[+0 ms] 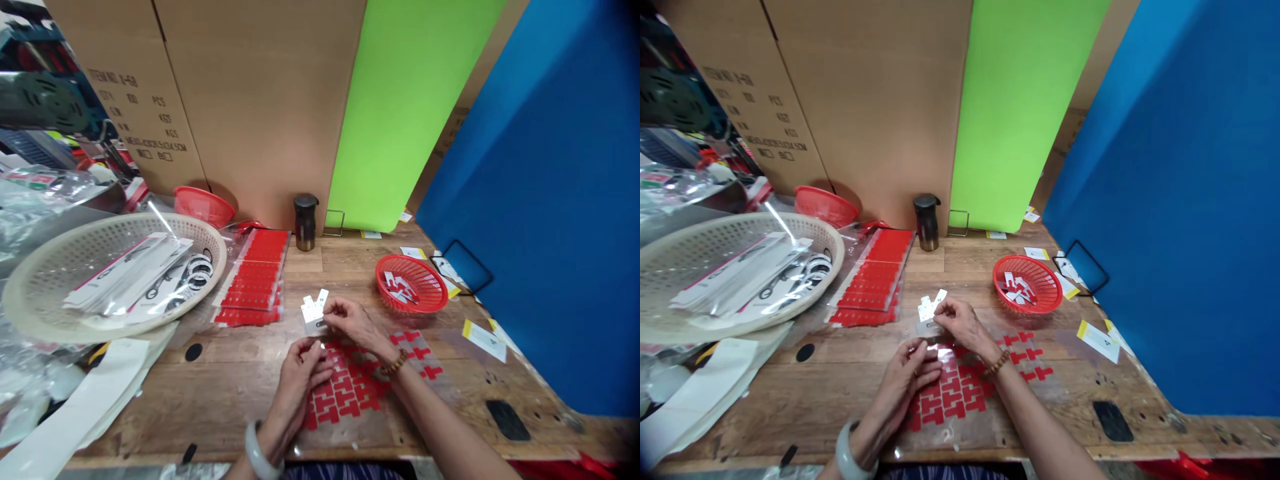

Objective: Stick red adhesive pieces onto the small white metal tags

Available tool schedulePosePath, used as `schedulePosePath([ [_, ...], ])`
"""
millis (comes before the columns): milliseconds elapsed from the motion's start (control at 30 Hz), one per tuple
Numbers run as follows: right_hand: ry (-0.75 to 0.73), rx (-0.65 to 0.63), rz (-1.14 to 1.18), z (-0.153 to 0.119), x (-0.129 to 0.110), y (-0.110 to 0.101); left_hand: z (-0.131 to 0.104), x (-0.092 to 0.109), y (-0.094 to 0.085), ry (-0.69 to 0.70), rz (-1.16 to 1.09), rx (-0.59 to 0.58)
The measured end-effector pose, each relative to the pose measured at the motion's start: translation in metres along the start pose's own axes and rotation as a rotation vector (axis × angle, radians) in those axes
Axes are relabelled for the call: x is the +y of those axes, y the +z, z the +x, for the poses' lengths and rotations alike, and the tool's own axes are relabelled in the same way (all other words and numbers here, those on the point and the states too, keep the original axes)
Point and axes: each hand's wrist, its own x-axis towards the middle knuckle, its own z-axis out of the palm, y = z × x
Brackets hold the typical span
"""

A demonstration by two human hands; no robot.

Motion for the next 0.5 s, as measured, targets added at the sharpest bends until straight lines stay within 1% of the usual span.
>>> schedulePosePath([
  [67, 0.058, -0.080, 0.152, -0.026, -0.001, -0.008, -0.001, 0.007, 0.002, 0.023, 0.026, -0.008],
  [133, 0.122, -0.116, 0.315, -0.047, 0.001, -0.012, -0.003, 0.010, 0.004, 0.001, 0.066, -0.040],
  [200, 0.153, -0.124, 0.451, -0.061, 0.004, -0.013, -0.006, 0.012, 0.007, -0.039, 0.094, -0.069],
  [333, 0.188, -0.134, 0.642, -0.079, 0.013, -0.012, -0.014, 0.012, 0.012, -0.099, 0.077, -0.073],
  [400, 0.206, -0.121, 0.677, -0.085, 0.016, -0.011, -0.016, 0.012, 0.012, -0.129, 0.075, -0.093],
  [500, 0.175, -0.085, 0.697, -0.093, 0.020, -0.009, -0.019, 0.013, 0.013, -0.172, 0.083, -0.126],
])
